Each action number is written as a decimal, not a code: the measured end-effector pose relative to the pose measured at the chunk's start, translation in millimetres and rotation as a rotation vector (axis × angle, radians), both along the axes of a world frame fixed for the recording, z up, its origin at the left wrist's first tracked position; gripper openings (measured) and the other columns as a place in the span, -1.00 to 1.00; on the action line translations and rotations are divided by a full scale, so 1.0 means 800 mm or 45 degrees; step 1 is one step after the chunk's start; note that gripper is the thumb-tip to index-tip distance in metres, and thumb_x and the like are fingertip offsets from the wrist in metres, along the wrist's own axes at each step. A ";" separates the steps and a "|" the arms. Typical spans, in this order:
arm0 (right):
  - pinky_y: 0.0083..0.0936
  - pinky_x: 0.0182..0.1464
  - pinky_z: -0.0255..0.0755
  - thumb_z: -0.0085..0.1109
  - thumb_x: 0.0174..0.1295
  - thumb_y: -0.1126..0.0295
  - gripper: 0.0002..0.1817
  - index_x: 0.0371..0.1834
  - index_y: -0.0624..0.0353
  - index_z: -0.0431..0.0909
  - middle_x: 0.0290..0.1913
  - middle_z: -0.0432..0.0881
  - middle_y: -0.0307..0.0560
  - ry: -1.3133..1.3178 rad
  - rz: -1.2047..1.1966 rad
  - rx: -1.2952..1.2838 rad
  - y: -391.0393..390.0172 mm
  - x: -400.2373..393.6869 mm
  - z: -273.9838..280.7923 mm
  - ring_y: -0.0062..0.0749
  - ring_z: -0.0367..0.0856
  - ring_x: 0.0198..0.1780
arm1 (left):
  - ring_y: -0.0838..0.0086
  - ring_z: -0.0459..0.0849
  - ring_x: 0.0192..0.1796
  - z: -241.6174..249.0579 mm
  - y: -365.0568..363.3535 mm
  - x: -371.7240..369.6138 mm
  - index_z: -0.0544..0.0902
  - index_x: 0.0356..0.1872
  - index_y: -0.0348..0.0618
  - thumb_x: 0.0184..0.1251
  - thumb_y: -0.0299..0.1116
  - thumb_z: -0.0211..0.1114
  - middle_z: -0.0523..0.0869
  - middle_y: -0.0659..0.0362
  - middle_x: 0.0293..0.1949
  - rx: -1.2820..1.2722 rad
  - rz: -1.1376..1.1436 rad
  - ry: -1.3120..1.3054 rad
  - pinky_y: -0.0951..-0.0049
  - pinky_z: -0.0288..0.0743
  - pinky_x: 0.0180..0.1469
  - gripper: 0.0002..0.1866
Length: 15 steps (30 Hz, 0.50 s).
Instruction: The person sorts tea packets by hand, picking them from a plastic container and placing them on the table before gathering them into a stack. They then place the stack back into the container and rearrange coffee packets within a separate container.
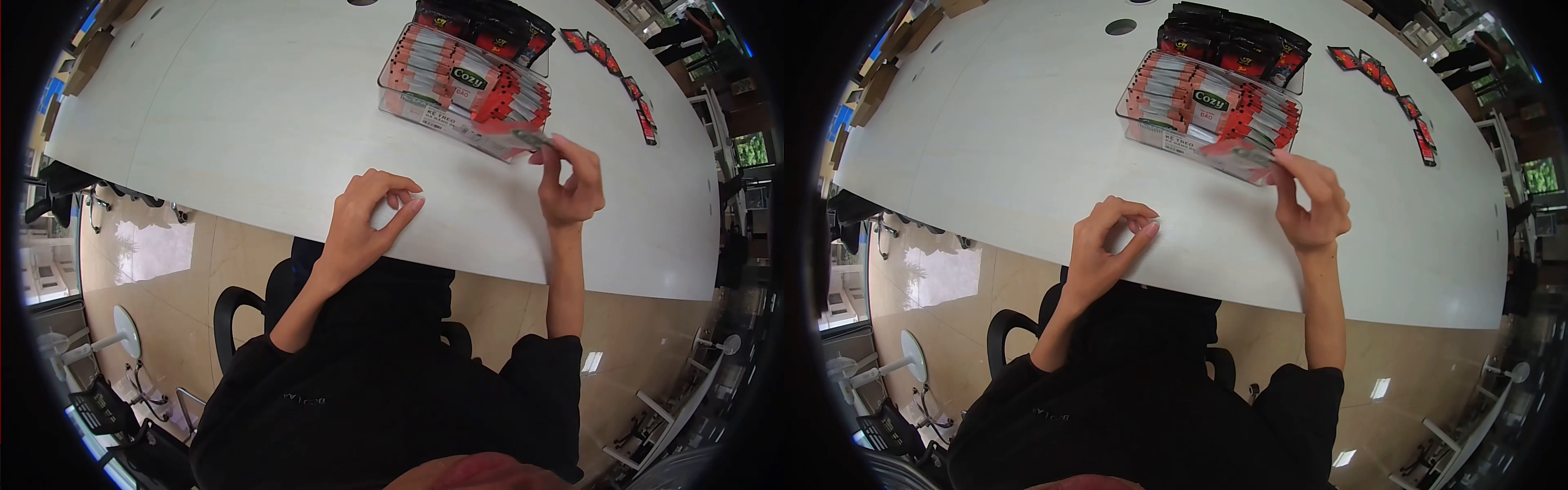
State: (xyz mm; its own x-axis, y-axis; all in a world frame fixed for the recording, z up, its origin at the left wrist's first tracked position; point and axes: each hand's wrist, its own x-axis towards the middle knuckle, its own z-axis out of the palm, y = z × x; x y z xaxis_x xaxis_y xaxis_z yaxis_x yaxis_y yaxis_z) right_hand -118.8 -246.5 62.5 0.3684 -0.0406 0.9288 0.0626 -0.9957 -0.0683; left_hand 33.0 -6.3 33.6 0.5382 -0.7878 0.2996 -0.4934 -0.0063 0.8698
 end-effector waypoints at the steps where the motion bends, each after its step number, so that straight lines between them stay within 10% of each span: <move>1: -0.56 -0.37 0.66 0.44 0.11 0.81 -0.58 0.03 0.25 0.68 -0.18 0.82 -0.05 0.002 -0.042 0.043 -0.006 -0.002 0.003 -0.40 0.78 -0.38 | 0.46 0.69 -0.18 0.000 0.000 0.000 0.76 -0.13 -0.23 0.33 -0.53 0.48 0.76 0.16 -0.27 -0.004 -0.002 0.008 0.44 0.54 -0.02 -0.87; 8: -0.59 -0.39 0.64 0.49 0.07 0.77 -0.60 -0.03 0.17 0.77 -0.23 0.81 -0.14 0.096 -0.082 0.022 -0.019 -0.005 0.010 -0.46 0.78 -0.35 | 0.48 0.68 -0.27 0.020 -0.014 0.000 0.76 -0.14 -0.20 0.31 -0.51 0.51 0.77 0.19 -0.30 -0.035 -0.069 0.108 0.45 0.53 -0.11 -0.85; 15: -0.60 -0.38 0.62 0.51 0.06 0.73 -0.60 -0.02 0.14 0.79 -0.24 0.81 -0.17 0.133 -0.090 -0.021 -0.017 0.000 0.018 -0.49 0.78 -0.35 | 0.45 0.67 -0.25 0.070 -0.137 0.037 0.77 -0.13 -0.13 0.24 -0.35 0.59 0.72 0.25 -0.28 -0.603 -0.075 -0.740 0.42 0.54 -0.23 -0.77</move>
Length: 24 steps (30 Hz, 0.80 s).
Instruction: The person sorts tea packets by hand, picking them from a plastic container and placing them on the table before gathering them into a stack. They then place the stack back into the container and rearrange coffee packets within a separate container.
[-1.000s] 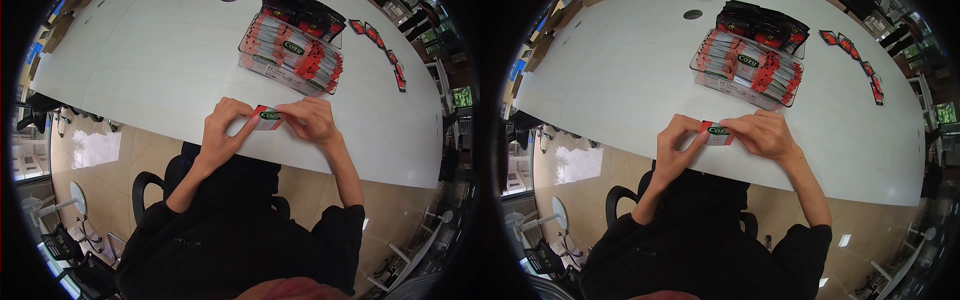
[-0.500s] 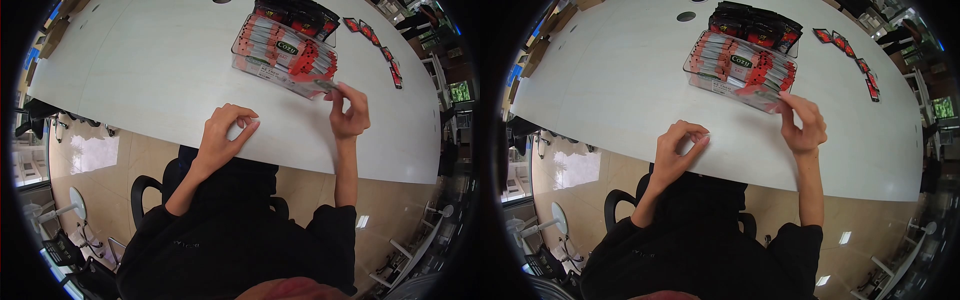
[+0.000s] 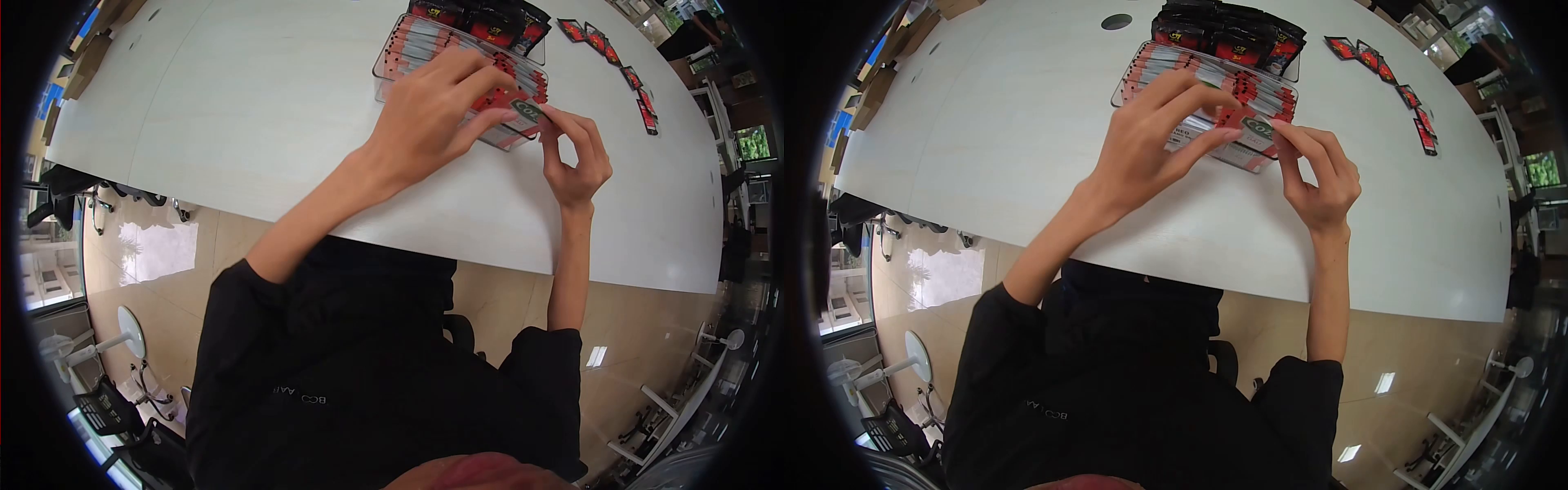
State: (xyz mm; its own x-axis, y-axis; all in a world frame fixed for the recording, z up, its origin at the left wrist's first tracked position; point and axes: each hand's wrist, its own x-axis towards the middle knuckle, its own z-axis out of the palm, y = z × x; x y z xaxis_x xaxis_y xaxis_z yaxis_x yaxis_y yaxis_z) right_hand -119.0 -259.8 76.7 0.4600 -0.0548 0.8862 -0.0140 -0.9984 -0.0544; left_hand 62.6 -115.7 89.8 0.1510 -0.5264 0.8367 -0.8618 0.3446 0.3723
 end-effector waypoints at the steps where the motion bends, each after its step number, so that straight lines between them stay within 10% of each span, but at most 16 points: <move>1: -0.60 -0.38 0.61 0.51 0.07 0.72 -0.61 -0.02 0.14 0.78 -0.24 0.80 -0.17 0.020 -0.014 0.057 0.001 0.000 0.000 -0.48 0.77 -0.36 | 0.45 0.67 -0.25 -0.001 -0.015 0.009 0.77 -0.13 -0.13 0.24 -0.35 0.59 0.72 0.25 -0.28 -0.003 -0.001 -0.003 0.42 0.54 -0.23 -0.77; 24: -0.58 -0.51 0.34 0.54 0.06 0.61 -0.68 -0.11 0.04 0.84 -0.38 0.77 -0.27 0.244 0.029 0.240 0.004 -0.002 0.013 -0.60 0.53 -0.57 | 0.39 0.60 0.06 -0.033 -0.032 0.029 0.76 -0.19 0.06 0.20 -0.25 0.60 0.68 0.35 -0.10 -0.012 0.091 -0.510 0.31 0.37 0.06 -0.79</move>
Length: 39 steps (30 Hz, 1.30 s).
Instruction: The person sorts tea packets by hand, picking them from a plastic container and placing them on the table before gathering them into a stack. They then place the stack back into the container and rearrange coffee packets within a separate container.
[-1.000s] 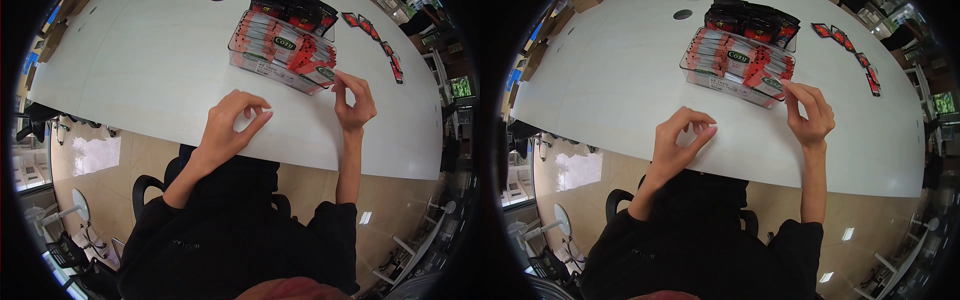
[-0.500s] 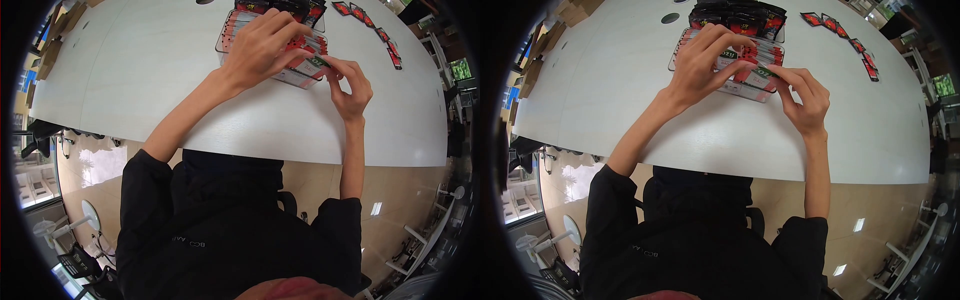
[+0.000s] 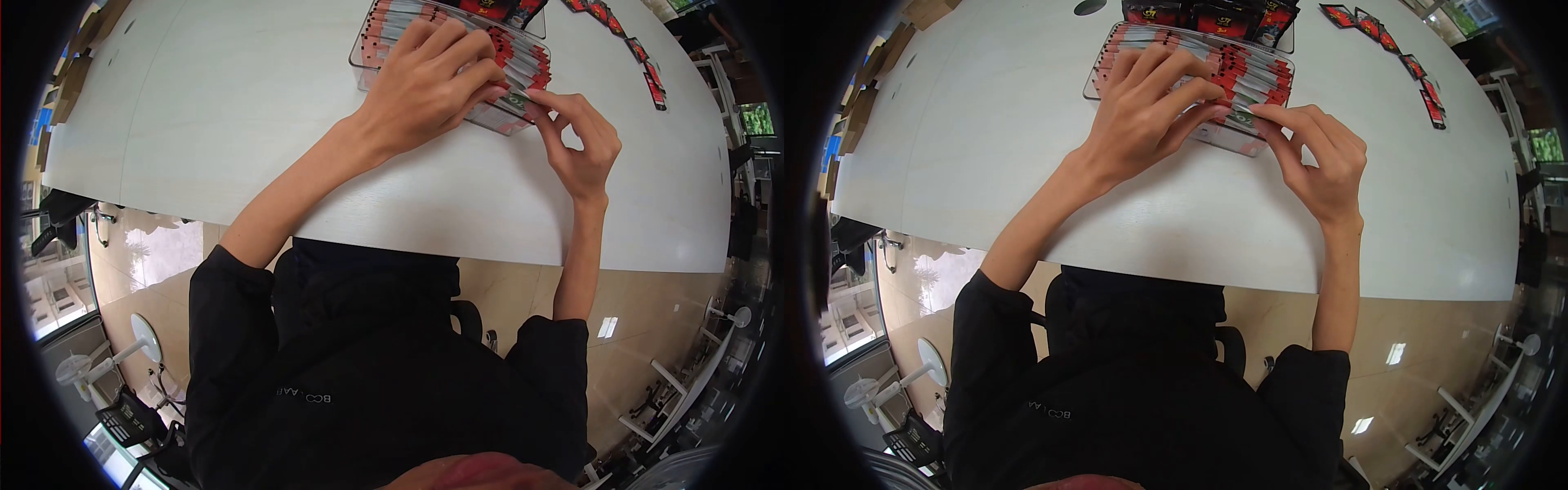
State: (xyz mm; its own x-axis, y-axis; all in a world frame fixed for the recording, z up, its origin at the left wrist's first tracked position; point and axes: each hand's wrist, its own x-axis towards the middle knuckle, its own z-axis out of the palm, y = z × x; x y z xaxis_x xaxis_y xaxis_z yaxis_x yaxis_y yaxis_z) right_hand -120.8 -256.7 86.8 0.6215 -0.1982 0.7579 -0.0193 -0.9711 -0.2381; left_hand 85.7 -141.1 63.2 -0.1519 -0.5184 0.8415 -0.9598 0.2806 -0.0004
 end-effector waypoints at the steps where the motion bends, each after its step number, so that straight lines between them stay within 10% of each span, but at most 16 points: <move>1: -0.58 -0.51 0.33 0.54 0.07 0.61 -0.70 -0.12 0.05 0.83 -0.37 0.78 -0.26 0.039 -0.018 0.017 0.003 -0.001 0.003 -0.60 0.52 -0.59 | 0.39 0.60 0.06 -0.001 -0.001 0.000 0.76 -0.19 0.06 0.20 -0.25 0.60 0.68 0.35 -0.10 0.001 0.000 0.003 0.31 0.37 0.06 -0.79; 39: -0.63 -0.59 0.27 0.47 0.21 0.57 -0.75 -0.07 0.05 0.81 -0.26 0.84 -0.29 0.193 -0.126 0.109 0.008 -0.001 -0.003 -0.66 0.42 -0.68 | 0.38 0.55 -0.12 0.008 0.005 -0.003 0.74 -0.28 -0.10 0.31 -0.20 0.52 0.65 0.30 -0.26 0.174 0.011 0.062 0.31 0.26 -0.10 -0.79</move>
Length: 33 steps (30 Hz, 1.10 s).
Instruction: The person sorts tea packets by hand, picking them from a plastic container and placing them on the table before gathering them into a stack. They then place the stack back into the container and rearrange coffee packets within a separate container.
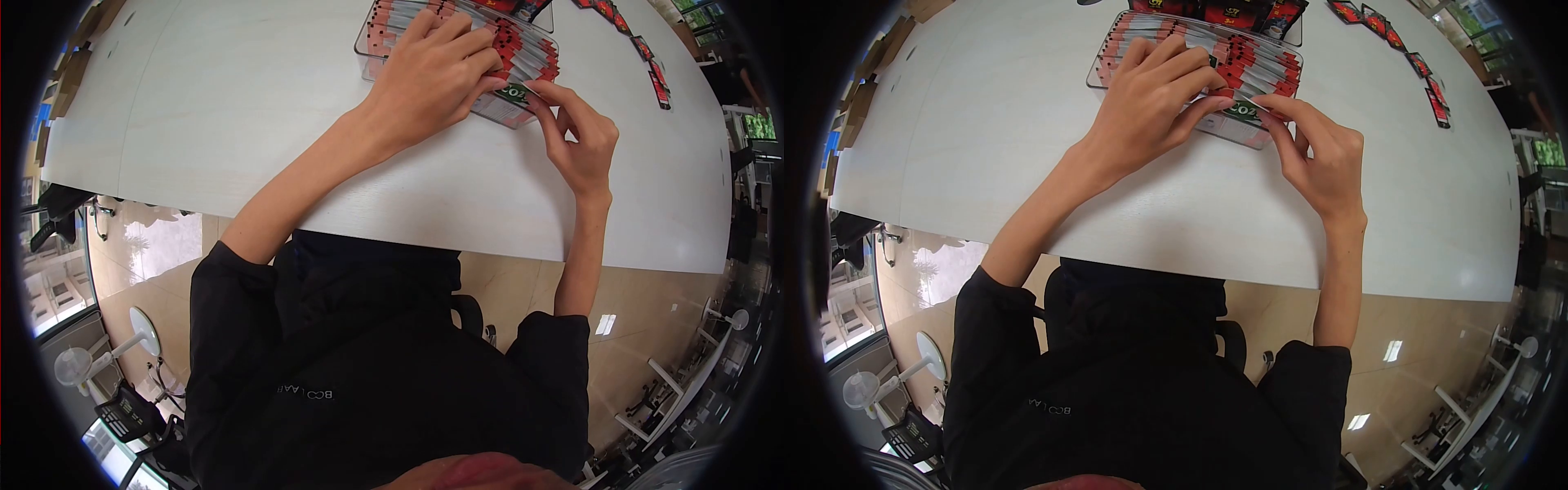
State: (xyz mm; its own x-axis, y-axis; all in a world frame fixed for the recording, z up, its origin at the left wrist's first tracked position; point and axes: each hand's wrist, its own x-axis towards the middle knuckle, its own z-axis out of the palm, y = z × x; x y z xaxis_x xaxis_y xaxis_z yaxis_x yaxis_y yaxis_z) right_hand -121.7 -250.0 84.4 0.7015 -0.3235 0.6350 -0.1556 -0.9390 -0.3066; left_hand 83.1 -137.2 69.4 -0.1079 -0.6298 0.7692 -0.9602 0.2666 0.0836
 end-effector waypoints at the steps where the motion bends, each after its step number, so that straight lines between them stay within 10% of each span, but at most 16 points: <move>1: -0.62 -0.59 0.28 0.47 0.21 0.57 -0.74 -0.06 0.03 0.81 -0.27 0.84 -0.29 0.017 -0.004 -0.008 0.000 -0.001 0.001 -0.66 0.43 -0.68 | 0.38 0.55 -0.12 0.000 0.000 0.000 0.74 -0.28 -0.10 0.31 -0.20 0.52 0.65 0.30 -0.26 0.002 -0.003 0.001 0.31 0.26 -0.10 -0.79; 20: -0.59 -0.52 0.42 0.56 0.15 0.43 -0.72 -0.05 0.03 0.82 -0.30 0.85 -0.26 0.091 0.024 -0.046 0.003 -0.003 0.004 -0.57 0.68 -0.56 | 0.34 0.60 -0.03 0.000 0.007 -0.005 0.71 -0.21 -0.10 0.28 -0.25 0.55 0.66 0.25 -0.19 0.012 0.007 0.009 0.27 0.34 -0.01 -0.78; 33: -0.58 -0.40 0.61 0.62 0.09 0.24 -0.33 0.34 -0.06 0.63 -0.24 0.86 -0.16 0.145 0.014 0.014 0.002 0.000 -0.011 -0.45 0.82 -0.36 | 0.33 0.61 -0.08 0.000 0.011 -0.014 0.65 -0.08 -0.12 0.15 -0.34 0.58 0.76 0.27 -0.20 0.172 -0.134 0.191 0.28 0.39 0.04 -0.65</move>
